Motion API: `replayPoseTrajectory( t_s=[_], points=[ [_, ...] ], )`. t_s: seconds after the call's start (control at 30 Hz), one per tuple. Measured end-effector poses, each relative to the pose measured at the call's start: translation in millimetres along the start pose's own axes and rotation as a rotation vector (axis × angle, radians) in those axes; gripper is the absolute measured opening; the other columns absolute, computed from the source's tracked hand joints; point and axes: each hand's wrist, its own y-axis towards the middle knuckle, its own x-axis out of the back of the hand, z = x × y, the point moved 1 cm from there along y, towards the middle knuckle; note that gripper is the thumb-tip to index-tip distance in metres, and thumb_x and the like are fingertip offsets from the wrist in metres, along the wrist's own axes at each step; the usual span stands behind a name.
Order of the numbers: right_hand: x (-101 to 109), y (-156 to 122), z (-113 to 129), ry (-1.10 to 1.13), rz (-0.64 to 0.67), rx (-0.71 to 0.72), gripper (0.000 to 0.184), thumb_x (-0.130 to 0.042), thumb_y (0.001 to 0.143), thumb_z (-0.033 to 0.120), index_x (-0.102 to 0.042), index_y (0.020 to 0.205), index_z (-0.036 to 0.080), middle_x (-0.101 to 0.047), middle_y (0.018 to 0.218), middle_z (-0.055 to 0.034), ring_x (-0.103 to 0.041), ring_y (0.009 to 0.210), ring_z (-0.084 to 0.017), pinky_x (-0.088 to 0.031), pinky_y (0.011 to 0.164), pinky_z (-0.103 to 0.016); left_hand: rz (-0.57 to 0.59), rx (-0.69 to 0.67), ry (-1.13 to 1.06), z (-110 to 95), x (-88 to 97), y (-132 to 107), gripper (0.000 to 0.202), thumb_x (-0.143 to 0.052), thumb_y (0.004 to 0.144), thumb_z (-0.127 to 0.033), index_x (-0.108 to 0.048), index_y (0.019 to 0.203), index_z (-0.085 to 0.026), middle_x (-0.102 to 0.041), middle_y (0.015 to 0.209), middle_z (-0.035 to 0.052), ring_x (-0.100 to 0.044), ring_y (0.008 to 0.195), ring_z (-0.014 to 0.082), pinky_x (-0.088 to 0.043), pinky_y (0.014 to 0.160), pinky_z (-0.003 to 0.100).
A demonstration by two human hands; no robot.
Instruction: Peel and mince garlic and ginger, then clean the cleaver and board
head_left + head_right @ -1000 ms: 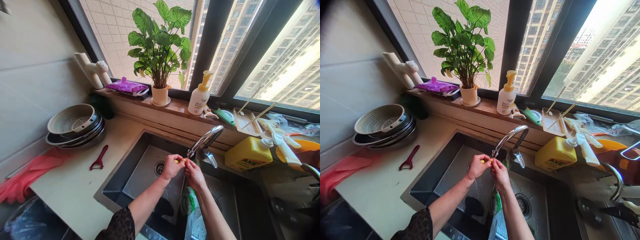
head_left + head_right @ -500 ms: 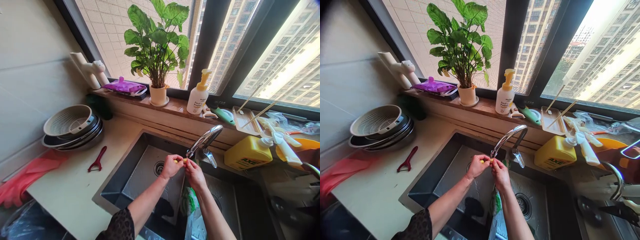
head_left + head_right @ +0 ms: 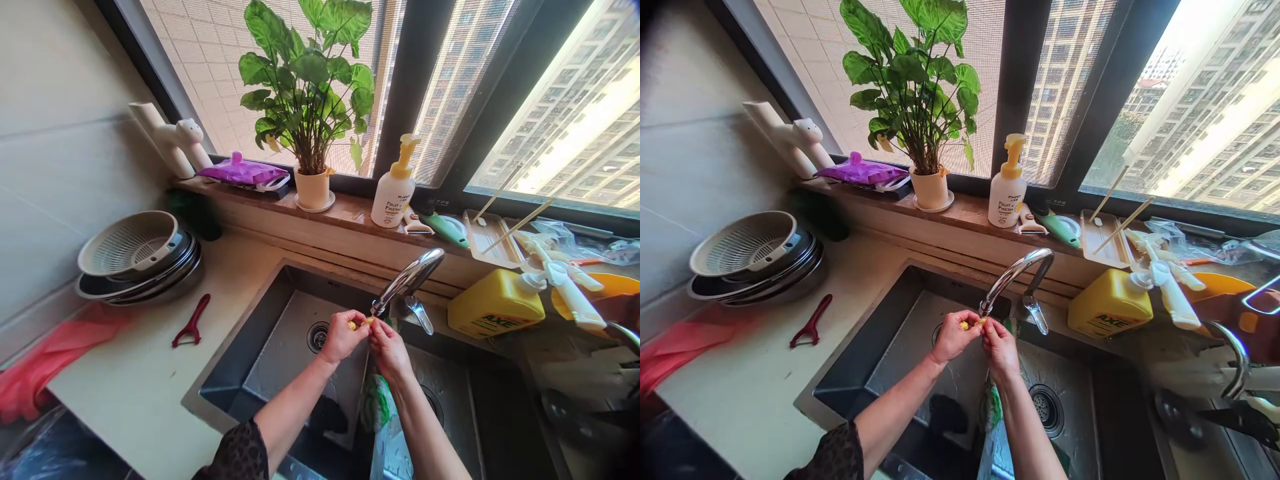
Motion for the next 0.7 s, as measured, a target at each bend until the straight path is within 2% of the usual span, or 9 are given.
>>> replayPoseTrajectory(
  t_s=[0.07, 0.13, 0.2, 0.27, 0.33, 0.5, 0.7],
  points=[
    [2.1, -0.8, 0.6, -0.053, 0.000, 0.031, 0.041, -0.083, 0.053, 0.046, -0.072, 0.077, 0.016, -0.054, 0.054, 0.0039, -0.030, 0.042, -0.003, -0.017, 0.039, -0.018, 0.001, 0.003, -0.001, 0.5, 2.1, 0.9, 0.013, -0.064, 0.067, -0.025, -0.069, 0.074, -0.014, -0.069, 0.069, 0.0031, -0.058, 0.059, 0.0118, -0.044, 0.056, 0.020],
    [5.6, -1.8, 3.4, -0.194, 0.001, 0.114, 0.041, -0.080, 0.058, 0.048, -0.072, 0.084, 0.017, -0.061, 0.061, 0.0013, -0.038, 0.045, -0.006, -0.024, 0.041, -0.020, 0.044, 0.038, -0.051, -0.6, 6.1, 2.5, 0.013, -0.062, 0.066, -0.022, -0.069, 0.074, -0.014, -0.069, 0.069, 0.0027, -0.057, 0.058, 0.0113, -0.044, 0.056, 0.020],
    [9.0, -3.2, 7.9, -0.363, 0.011, 0.226, 0.039, -0.079, 0.061, 0.046, -0.072, 0.087, 0.017, -0.067, 0.071, -0.0021, -0.050, 0.056, -0.011, -0.036, 0.050, -0.023, 0.116, 0.102, -0.142, -3.8, 10.6, 4.0, 0.015, -0.061, 0.065, -0.022, -0.070, 0.075, -0.013, -0.068, 0.067, 0.0025, -0.056, 0.055, 0.0106, -0.044, 0.055, 0.021],
    [10.9, -4.8, 12.6, -0.495, 0.039, 0.320, 0.036, -0.078, 0.063, 0.044, -0.071, 0.088, 0.018, -0.070, 0.079, -0.0045, -0.058, 0.068, -0.016, -0.044, 0.062, -0.027, 0.157, 0.149, -0.208, -8.3, 14.1, 5.1, 0.017, -0.061, 0.066, -0.025, -0.070, 0.074, -0.013, -0.067, 0.064, 0.0022, -0.055, 0.052, 0.0103, -0.043, 0.055, 0.021],
    [10.7, -6.7, 16.2, -0.623, 0.078, 0.402, 0.032, -0.074, 0.069, 0.043, -0.071, 0.090, 0.020, -0.070, 0.082, -0.0051, -0.059, 0.072, -0.018, -0.045, 0.066, -0.029, 0.132, 0.160, -0.236, -12.9, 15.6, 5.7, 0.016, -0.065, 0.064, -0.028, -0.069, 0.070, -0.013, -0.066, 0.061, 0.0020, -0.055, 0.053, 0.0110, -0.043, 0.056, 0.022],
    [4.7, -12.0, 20.2, -0.923, 0.121, 0.629, 0.018, -0.062, 0.080, 0.033, -0.069, 0.093, 0.022, -0.064, 0.079, -0.0037, -0.056, 0.065, -0.016, -0.043, 0.059, -0.027, 0.042, 0.162, -0.231, -17.6, 13.0, 6.9, 0.017, -0.071, 0.056, -0.027, -0.066, 0.064, -0.013, -0.064, 0.062, 0.0016, -0.054, 0.058, 0.0113, -0.042, 0.057, 0.022],
    [-0.7, -13.6, 23.9, -1.074, 0.086, 0.730, 0.017, -0.058, 0.084, 0.032, -0.067, 0.092, 0.020, -0.064, 0.076, -0.0035, -0.056, 0.061, -0.015, -0.044, 0.058, -0.026, 0.037, 0.226, -0.268, -14.4, 12.1, 6.7, 0.014, -0.068, 0.059, -0.024, -0.067, 0.067, -0.013, -0.063, 0.060, 0.0000, -0.053, 0.057, 0.0106, -0.041, 0.056, 0.022]
  ],
)
